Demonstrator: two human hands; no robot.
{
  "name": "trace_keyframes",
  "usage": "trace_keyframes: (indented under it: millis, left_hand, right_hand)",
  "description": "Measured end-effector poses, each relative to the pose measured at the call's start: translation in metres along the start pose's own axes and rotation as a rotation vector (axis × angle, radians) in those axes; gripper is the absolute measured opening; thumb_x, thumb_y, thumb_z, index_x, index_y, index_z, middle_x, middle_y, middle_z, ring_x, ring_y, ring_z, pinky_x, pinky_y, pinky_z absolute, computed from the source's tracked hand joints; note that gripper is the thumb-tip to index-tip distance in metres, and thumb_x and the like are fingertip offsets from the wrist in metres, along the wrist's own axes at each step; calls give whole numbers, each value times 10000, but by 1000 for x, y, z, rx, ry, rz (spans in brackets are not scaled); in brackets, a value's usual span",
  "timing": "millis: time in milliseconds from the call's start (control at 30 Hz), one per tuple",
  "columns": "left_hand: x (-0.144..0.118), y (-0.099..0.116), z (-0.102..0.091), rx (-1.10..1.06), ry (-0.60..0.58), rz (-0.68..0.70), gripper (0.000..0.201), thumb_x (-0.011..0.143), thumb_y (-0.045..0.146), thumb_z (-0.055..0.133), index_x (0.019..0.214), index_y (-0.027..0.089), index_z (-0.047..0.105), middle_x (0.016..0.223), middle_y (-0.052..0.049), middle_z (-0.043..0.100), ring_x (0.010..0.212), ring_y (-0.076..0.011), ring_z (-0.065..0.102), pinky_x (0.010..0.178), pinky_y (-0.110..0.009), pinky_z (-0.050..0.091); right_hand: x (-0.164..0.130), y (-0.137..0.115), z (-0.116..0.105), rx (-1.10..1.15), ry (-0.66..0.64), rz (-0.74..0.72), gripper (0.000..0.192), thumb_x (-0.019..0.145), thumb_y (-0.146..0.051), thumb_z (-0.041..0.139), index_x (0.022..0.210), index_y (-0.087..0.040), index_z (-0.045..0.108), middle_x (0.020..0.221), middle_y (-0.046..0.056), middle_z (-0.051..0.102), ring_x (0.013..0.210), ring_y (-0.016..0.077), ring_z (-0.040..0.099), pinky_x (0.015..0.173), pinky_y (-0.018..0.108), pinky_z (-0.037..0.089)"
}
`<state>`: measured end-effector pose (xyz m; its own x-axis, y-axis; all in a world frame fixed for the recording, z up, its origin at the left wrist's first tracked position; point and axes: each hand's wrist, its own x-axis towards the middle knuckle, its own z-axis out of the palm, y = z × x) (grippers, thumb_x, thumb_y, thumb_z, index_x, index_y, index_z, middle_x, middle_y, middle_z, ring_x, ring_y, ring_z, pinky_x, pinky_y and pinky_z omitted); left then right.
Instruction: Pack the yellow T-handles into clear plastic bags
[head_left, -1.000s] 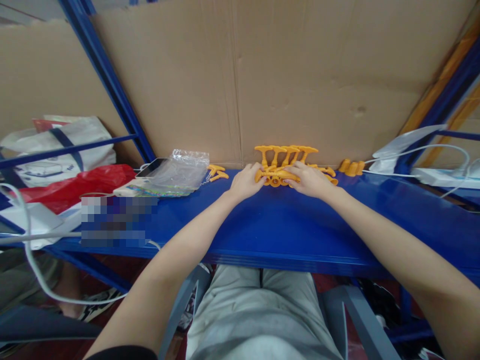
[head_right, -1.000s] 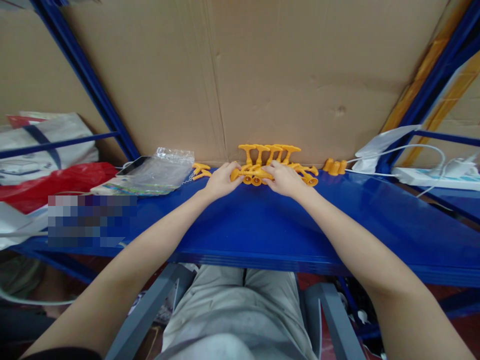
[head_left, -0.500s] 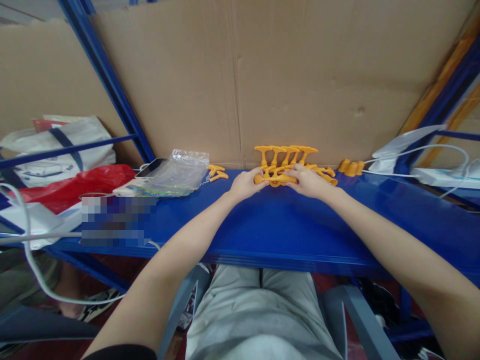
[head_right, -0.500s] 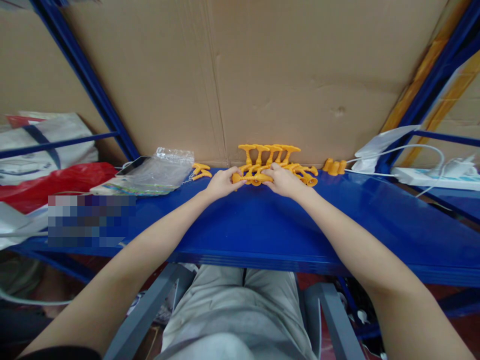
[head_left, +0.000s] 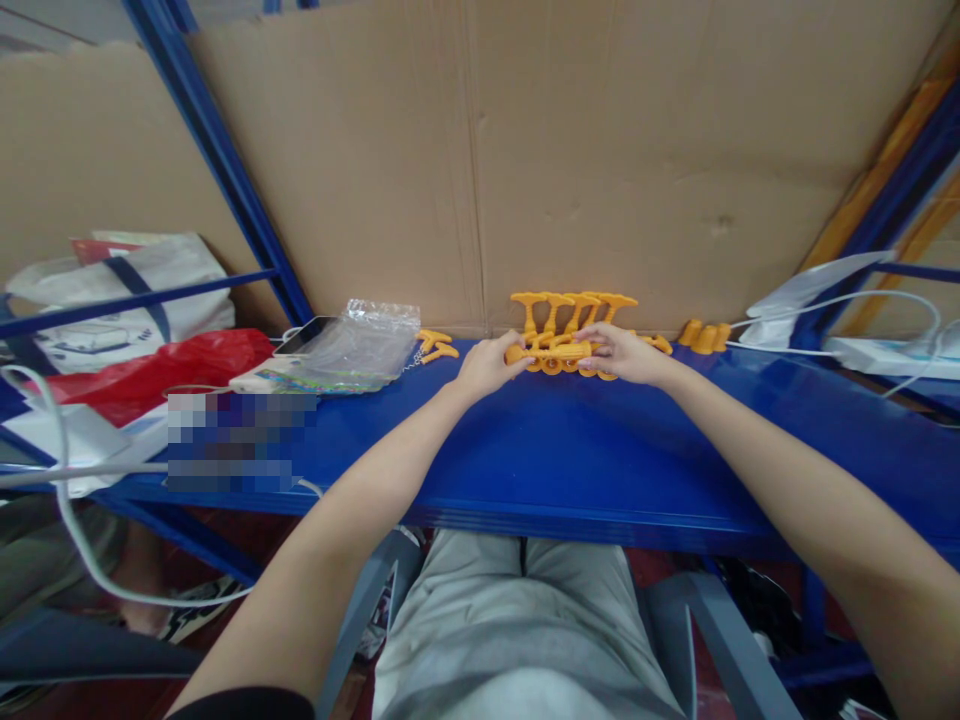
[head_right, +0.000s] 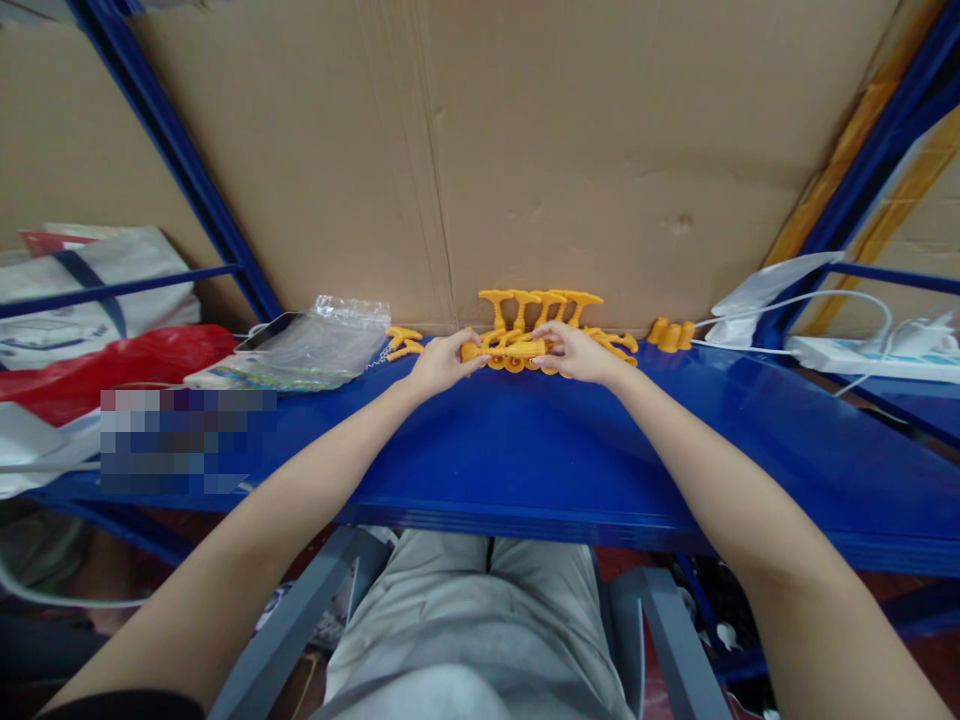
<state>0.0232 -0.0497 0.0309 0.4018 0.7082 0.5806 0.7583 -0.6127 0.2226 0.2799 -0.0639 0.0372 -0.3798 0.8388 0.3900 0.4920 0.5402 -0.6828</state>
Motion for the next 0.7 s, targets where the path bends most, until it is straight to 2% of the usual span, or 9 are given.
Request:
trace_keyframes:
  millis: [167, 267, 400, 500, 600, 700]
  left_hand:
    - [-1, 1, -2, -4, -11, 14, 256, 825, 390, 656, 999, 204, 632, 721, -9, 665, 668, -176, 622, 613, -236, 388]
    - [-1, 1, -1, -7, -24, 17, 260, 831, 402, 646, 999, 204, 630, 703, -4, 650, 659, -175, 618, 606, -237, 385]
    - [0, 1, 1, -17, -22, 32, 250, 832, 410, 638, 986, 214, 623, 699, 2, 650, 652, -165, 617, 595, -229, 380]
    - [0, 0, 3, -16, -12, 14, 249, 830, 410, 638, 984, 216, 620, 694, 0, 657, 637, -167, 609, 586, -232, 373]
    - [1, -2, 4, -22, 22, -3, 241, 823, 414, 640, 961, 219, 615, 692, 1, 653, 633, -171, 604, 583, -236, 374]
    - [1, -5, 4, -43, 51, -6, 231, 821, 413, 638, 941, 218, 607, 671, 10, 638, 618, -163, 590, 572, -232, 366]
  right_hand:
    - [-4, -6, -7, 178, -112, 147, 303, 838, -304, 657, 1097, -176, 566, 904, 74, 721, 754, 180, 717, 772, 372, 591]
    - [-4, -11, -3, 251, -96, 216, 202, 918, -349, 561, 1019, -175, 573, 838, 82, 731, 682, 176, 712, 728, 354, 598]
    - [-1, -14, 6, 315, -25, 299, 258, 978, -393, 442, 952, -178, 582, 761, 82, 726, 589, 173, 690, 692, 355, 605]
    - [-1, -14, 7, 318, -30, 295, 284, 986, -406, 419, 943, -179, 584, 796, 89, 733, 617, 173, 699, 713, 359, 605]
    - [-3, -13, 3, 302, -104, 245, 217, 969, -357, 479, 1084, -187, 546, 911, 108, 745, 708, 180, 723, 713, 345, 603]
    - [-5, -15, 2, 290, -130, 243, 262, 932, -294, 557, 1168, -199, 491, 999, 122, 742, 733, 181, 730, 675, 314, 589]
